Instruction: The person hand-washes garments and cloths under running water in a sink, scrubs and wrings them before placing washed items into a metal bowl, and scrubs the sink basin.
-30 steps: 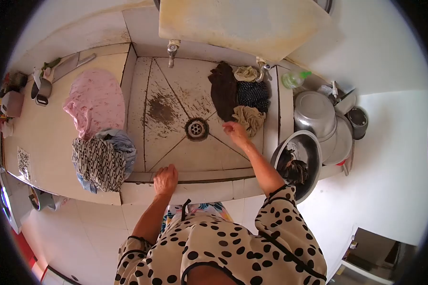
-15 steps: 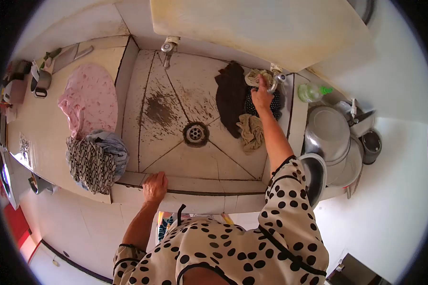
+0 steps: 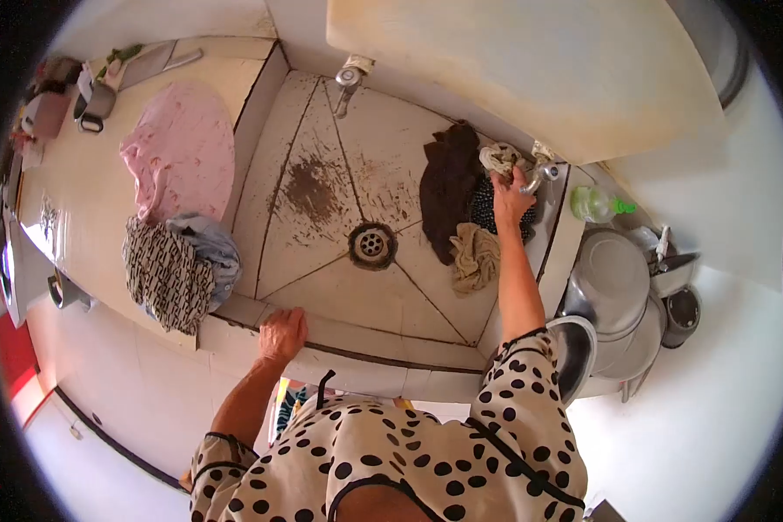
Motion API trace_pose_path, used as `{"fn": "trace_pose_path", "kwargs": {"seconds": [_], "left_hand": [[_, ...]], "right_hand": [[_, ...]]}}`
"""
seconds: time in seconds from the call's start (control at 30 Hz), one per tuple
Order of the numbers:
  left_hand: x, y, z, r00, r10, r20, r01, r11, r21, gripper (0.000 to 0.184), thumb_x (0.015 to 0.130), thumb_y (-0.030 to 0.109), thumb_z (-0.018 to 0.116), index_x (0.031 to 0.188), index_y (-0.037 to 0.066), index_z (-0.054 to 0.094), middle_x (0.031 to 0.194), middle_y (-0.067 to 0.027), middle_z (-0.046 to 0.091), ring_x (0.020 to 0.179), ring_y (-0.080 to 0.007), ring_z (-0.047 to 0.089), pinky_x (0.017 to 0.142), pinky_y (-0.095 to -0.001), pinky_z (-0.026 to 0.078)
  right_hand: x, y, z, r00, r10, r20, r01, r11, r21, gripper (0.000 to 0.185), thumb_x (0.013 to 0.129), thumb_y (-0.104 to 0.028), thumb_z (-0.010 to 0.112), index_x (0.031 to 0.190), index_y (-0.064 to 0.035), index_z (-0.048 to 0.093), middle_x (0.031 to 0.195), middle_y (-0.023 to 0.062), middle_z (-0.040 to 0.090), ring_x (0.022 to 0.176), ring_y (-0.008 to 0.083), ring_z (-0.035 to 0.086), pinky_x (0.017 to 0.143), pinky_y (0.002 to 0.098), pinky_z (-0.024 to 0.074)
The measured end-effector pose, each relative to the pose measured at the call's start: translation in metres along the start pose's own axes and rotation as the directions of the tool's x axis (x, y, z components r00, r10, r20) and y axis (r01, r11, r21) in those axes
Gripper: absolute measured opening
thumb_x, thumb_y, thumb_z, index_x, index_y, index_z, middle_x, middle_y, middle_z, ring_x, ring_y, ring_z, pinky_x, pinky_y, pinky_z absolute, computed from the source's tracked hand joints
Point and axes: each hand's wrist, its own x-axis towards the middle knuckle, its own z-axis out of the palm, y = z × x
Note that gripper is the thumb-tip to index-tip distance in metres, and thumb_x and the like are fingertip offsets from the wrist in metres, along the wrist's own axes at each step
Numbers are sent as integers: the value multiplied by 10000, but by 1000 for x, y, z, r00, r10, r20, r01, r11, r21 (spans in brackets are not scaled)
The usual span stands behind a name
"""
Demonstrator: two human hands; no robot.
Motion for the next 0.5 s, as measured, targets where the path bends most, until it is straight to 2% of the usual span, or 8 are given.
{"fn": "trace_pose_path", "kwargs": {"seconds": [0.07,0.1,0.2,0.23,0.27,0.4,0.5], "left_hand": [[-1,-3,1,1000,13,0,-13,1000,-16,64,805,128,584,812,86,536,692,-91,584,698,-290,586,591,-421,487],[-1,-5,2,1000,23,-5,-23,999,-40,66,805,130,585,817,86,537,694,-94,585,699,-292,586,594,-424,488],[-2,-6,0,1000,-2,-10,1,996,-86,73,807,141,583,825,82,542,705,-103,592,697,-301,588,601,-435,489],[-2,-6,-1,1000,-4,-2,4,997,-75,73,807,141,582,821,82,543,706,-103,593,694,-303,588,602,-434,488],[-2,-5,0,1000,2,8,-2,998,-66,73,807,142,581,817,81,544,708,-103,594,692,-305,588,603,-434,488],[-4,-10,12,999,5,-35,-8,997,-78,64,802,136,579,794,83,543,699,-97,590,685,-305,586,609,-430,489],[-1,-10,16,997,32,-77,-37,997,-72,56,795,122,583,786,85,542,687,-91,583,679,-299,587,608,-423,489]], "right_hand": [[1,-11,-11,996,-84,-41,93,956,279,409,774,-305,726,1049,-18,628,1100,164,618,994,320,578,826,402,455],[-4,-47,-32,997,79,25,-81,860,503,316,805,-253,716,982,-1,643,1019,126,643,891,240,603,765,333,466],[-16,-68,-30,955,-28,295,-221,598,770,314,824,-243,707,969,26,635,923,117,662,805,206,614,735,333,481],[-22,-84,-32,950,-66,306,-228,524,821,294,835,-220,691,968,36,633,921,75,662,810,154,593,731,310,476],[-31,-96,-24,951,-47,307,-266,388,883,295,839,-209,679,974,49,634,920,61,656,806,143,581,740,312,471],[-39,-154,-53,838,34,545,-545,105,832,251,808,-173,684,962,22,653,885,55,645,788,135,577,740,290,456],[-51,-178,-47,759,-13,651,-650,-71,756,218,796,-194,688,892,-4,644,839,39,630,751,132,576,698,284,462]]}}
